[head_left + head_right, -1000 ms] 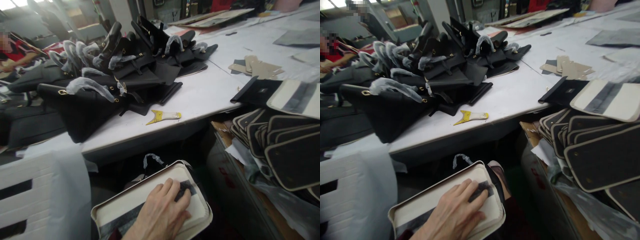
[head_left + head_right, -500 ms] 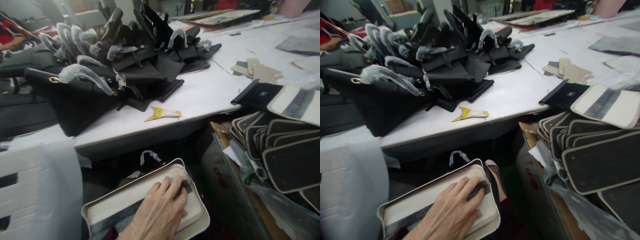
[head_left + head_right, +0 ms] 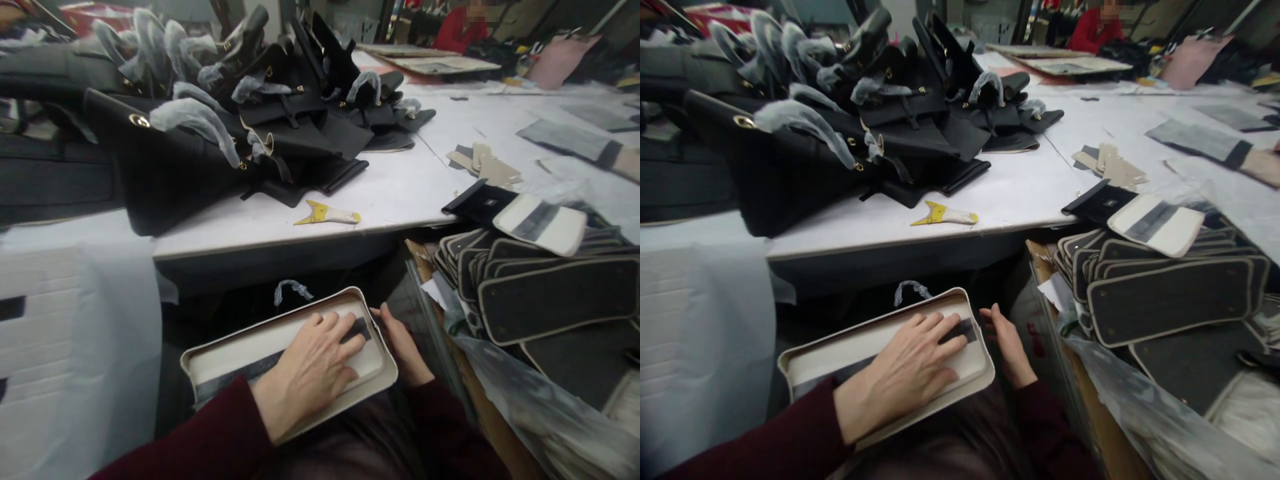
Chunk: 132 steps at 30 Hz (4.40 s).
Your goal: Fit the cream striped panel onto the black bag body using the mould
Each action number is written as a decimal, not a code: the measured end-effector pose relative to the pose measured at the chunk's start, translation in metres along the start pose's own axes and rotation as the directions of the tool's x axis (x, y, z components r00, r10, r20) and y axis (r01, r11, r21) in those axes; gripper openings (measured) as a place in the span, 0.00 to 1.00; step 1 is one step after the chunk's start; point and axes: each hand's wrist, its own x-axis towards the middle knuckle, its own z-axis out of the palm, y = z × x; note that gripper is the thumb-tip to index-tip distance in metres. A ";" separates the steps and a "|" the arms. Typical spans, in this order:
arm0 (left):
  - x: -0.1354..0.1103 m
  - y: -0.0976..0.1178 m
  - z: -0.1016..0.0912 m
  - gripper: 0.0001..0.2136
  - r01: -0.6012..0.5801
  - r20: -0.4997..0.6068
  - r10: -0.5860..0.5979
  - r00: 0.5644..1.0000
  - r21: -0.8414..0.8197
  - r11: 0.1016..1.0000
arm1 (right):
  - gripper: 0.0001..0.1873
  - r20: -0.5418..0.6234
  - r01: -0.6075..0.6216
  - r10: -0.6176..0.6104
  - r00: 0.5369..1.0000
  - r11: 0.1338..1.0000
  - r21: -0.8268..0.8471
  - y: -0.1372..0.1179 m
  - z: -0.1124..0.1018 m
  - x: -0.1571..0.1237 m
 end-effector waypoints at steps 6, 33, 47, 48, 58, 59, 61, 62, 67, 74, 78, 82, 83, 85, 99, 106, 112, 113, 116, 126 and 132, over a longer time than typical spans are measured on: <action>-0.006 -0.008 0.002 0.13 -0.072 -0.015 0.072 0.997 0.001 0.997 | 0.30 0.086 -0.111 0.095 0.992 0.972 0.208 -0.007 -0.016 -0.039; -0.009 -0.006 0.017 0.22 0.030 -0.120 -0.027 0.992 0.024 0.999 | 0.26 -0.006 0.165 -0.196 0.981 0.843 -0.513 -0.044 -0.004 -0.016; -0.005 -0.020 0.028 0.24 -0.028 -0.136 0.026 0.990 -0.012 1.000 | 0.20 0.363 0.381 -0.182 0.914 0.693 -0.612 -0.082 0.015 0.050; -0.004 -0.019 0.027 0.24 -0.020 -0.143 0.019 0.990 -0.007 1.000 | 0.20 0.360 0.380 -0.183 0.915 0.692 -0.614 -0.082 0.015 0.050; -0.004 -0.009 0.028 0.25 0.018 -0.227 -0.009 0.974 0.039 0.999 | 0.23 0.347 0.341 -0.164 0.923 0.767 -0.544 -0.076 0.020 0.053; -0.005 -0.009 0.028 0.24 0.017 -0.225 -0.008 0.974 0.038 0.999 | 0.24 0.344 0.334 -0.164 0.924 0.783 -0.525 -0.075 0.020 0.053; -0.005 -0.009 0.028 0.22 0.018 -0.213 -0.008 0.977 0.044 0.999 | 0.22 0.338 0.312 -0.155 0.928 0.819 -0.482 -0.075 0.019 0.051; -0.005 -0.009 0.028 0.21 0.021 -0.208 -0.012 0.978 0.045 0.999 | 0.21 0.332 0.291 -0.143 0.932 0.841 -0.455 -0.074 0.017 0.048; 0.000 -0.011 0.027 0.21 0.021 -0.159 -0.017 0.987 0.018 1.000 | 0.22 0.247 0.084 -0.008 0.969 0.951 -0.299 -0.058 0.000 0.013; 0.005 -0.013 0.019 0.13 -0.070 -0.096 0.067 0.993 -0.024 0.997 | 0.24 0.048 0.015 -0.001 0.999 0.955 -0.295 -0.036 -0.004 -0.041; 0.006 -0.012 0.016 0.13 -0.074 -0.060 0.073 0.996 -0.011 0.997 | 0.23 0.010 0.019 -0.017 1.000 0.977 -0.213 -0.037 0.000 -0.048; 0.011 -0.013 0.019 0.13 -0.097 -0.060 0.098 0.993 0.027 0.995 | 0.22 0.004 0.050 -0.050 0.999 0.981 -0.189 -0.035 -0.001 -0.048; 0.013 -0.014 0.019 0.14 -0.102 -0.054 0.104 0.993 0.036 0.994 | 0.22 0.001 0.059 -0.059 0.998 0.980 -0.189 -0.035 -0.001 -0.047; 0.016 -0.018 0.019 0.15 -0.105 -0.030 0.107 0.994 0.042 0.994 | 0.22 -0.005 0.069 -0.071 0.997 0.979 -0.191 -0.036 -0.002 -0.047; 0.024 -0.030 0.021 0.11 -0.135 -0.035 0.133 0.990 -0.046 0.990 | 0.22 -0.085 0.070 -0.090 0.992 0.975 -0.209 -0.026 0.007 -0.051; 0.023 -0.032 0.013 0.12 -0.149 -0.058 0.145 0.988 -0.085 0.985 | 0.21 -0.108 0.137 -0.168 0.980 0.958 -0.250 -0.029 0.010 -0.052; 0.027 -0.038 0.009 0.09 -0.128 -0.073 0.121 0.990 -0.112 0.985 | 0.22 -0.118 0.095 -0.128 0.985 0.963 -0.251 -0.030 0.012 -0.055; 0.029 -0.038 0.008 0.09 -0.124 -0.074 0.117 0.990 -0.097 0.988 | 0.22 -0.116 0.098 -0.131 0.985 0.963 -0.253 -0.031 0.012 -0.055; 0.034 -0.035 0.004 0.09 -0.151 -0.048 0.149 0.988 -0.037 0.988 | 0.21 -0.106 0.109 -0.143 0.984 0.955 -0.277 -0.031 0.012 -0.056; 0.042 -0.036 0.001 0.13 -0.176 -0.079 0.169 0.982 -0.090 0.980 | 0.22 -0.031 0.218 -0.258 0.966 0.871 -0.440 -0.035 0.011 -0.058; 0.036 -0.042 0.003 0.06 -0.211 -0.101 0.199 0.975 -0.134 0.968 | 0.23 -0.055 0.249 -0.315 0.947 0.834 -0.491 -0.030 0.017 -0.063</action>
